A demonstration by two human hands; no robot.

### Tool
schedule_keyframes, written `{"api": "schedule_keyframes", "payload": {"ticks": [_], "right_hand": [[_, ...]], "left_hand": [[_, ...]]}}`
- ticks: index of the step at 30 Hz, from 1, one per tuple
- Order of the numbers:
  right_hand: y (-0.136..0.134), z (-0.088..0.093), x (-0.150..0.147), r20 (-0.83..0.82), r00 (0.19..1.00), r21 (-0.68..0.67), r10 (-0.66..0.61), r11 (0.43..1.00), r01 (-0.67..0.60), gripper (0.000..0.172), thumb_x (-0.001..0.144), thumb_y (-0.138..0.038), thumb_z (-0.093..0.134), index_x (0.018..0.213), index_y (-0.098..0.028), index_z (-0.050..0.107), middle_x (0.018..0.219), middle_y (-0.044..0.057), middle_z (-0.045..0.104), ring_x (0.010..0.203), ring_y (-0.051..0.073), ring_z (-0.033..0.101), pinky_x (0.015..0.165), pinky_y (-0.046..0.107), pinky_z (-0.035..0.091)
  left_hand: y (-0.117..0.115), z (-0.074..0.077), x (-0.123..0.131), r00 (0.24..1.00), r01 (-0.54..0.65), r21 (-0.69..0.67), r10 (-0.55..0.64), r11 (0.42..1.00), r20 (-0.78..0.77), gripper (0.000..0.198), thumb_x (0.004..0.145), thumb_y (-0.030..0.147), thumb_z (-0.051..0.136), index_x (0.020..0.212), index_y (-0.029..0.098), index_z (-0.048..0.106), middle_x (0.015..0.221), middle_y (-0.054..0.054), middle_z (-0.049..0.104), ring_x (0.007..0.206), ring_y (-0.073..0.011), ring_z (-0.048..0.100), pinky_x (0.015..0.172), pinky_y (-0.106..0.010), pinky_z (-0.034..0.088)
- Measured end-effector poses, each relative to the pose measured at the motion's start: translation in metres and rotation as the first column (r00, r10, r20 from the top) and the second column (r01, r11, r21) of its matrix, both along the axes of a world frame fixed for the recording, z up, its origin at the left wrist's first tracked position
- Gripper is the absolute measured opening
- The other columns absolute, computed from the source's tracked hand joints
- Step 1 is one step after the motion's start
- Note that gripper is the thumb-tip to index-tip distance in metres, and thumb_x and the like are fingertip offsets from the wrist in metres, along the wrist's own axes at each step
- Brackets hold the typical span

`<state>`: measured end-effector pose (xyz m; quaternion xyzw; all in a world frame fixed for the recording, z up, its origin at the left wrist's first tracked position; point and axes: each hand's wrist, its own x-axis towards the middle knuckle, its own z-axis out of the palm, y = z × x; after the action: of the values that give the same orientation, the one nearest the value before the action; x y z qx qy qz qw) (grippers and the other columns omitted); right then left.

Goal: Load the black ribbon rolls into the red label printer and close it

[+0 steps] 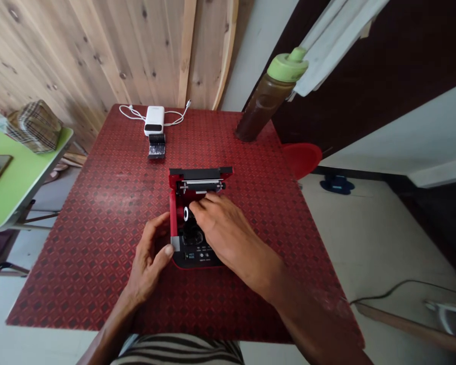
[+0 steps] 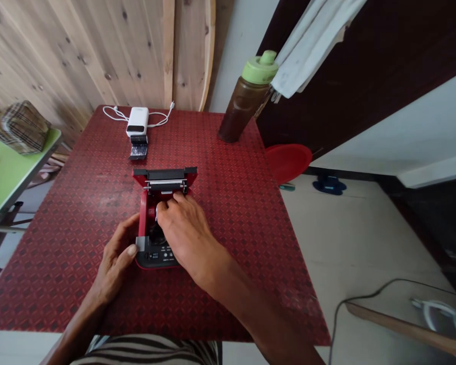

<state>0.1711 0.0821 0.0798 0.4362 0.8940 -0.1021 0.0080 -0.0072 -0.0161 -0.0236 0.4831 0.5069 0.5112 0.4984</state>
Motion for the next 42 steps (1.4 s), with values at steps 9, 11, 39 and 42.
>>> {"api": "schedule_keyframes", "payload": {"ticks": [9, 11, 39, 42], "right_hand": [[0.018, -0.025, 0.003, -0.032, 0.999, -0.108, 0.033, 0.993, -0.036, 0.035, 0.101, 0.003, 0.050, 0.112, -0.015, 0.077, 0.110, 0.014, 0.081, 0.108, 0.028, 0.077, 0.096, 0.040, 0.060], [0.019, -0.030, 0.005, -0.056, 0.997, -0.105, 0.048, 0.993, -0.054, 0.036, 0.101, 0.003, 0.050, 0.117, -0.015, 0.077, 0.121, 0.015, 0.080, 0.122, 0.029, 0.075, 0.109, 0.043, 0.058], [-0.066, -0.044, 0.044, -0.521, 0.834, 0.504, 0.181, 0.854, 0.129, 0.017, 0.104, -0.003, 0.066, 0.109, -0.013, 0.078, 0.111, 0.012, 0.083, 0.114, 0.027, 0.072, 0.101, 0.040, 0.062], [-0.071, -0.054, 0.043, -0.532, 0.840, 0.500, 0.111, 0.841, 0.206, 0.016, 0.101, -0.004, 0.072, 0.109, -0.017, 0.078, 0.133, 0.015, 0.081, 0.130, 0.030, 0.072, 0.108, 0.044, 0.062]], "left_hand": [[0.000, -0.001, -0.001, 1.000, 0.017, -0.028, -0.016, 0.999, 0.006, 0.062, 0.107, 0.056, 0.063, 0.160, 0.025, 0.054, 0.152, -0.013, 0.064, 0.141, -0.0355, 0.062, 0.120, -0.055, 0.047], [0.000, -0.001, -0.001, 1.000, 0.017, -0.032, -0.017, 0.999, 0.009, 0.063, 0.106, 0.056, 0.063, 0.160, 0.025, 0.054, 0.154, -0.013, 0.063, 0.141, -0.0353, 0.062, 0.120, -0.055, 0.048], [0.051, 0.046, 0.010, 0.969, -0.241, -0.028, 0.242, 0.970, 0.042, 0.034, 0.089, 0.039, 0.088, 0.121, 0.029, 0.078, 0.159, -0.007, 0.064, 0.149, -0.0327, 0.059, 0.122, -0.049, 0.048], [0.036, 0.035, 0.013, 0.971, -0.164, -0.190, 0.192, 0.968, 0.143, 0.063, 0.090, 0.043, 0.088, 0.147, 0.028, 0.065, 0.156, -0.011, 0.067, 0.148, -0.0343, 0.061, 0.122, -0.051, 0.050]]}}
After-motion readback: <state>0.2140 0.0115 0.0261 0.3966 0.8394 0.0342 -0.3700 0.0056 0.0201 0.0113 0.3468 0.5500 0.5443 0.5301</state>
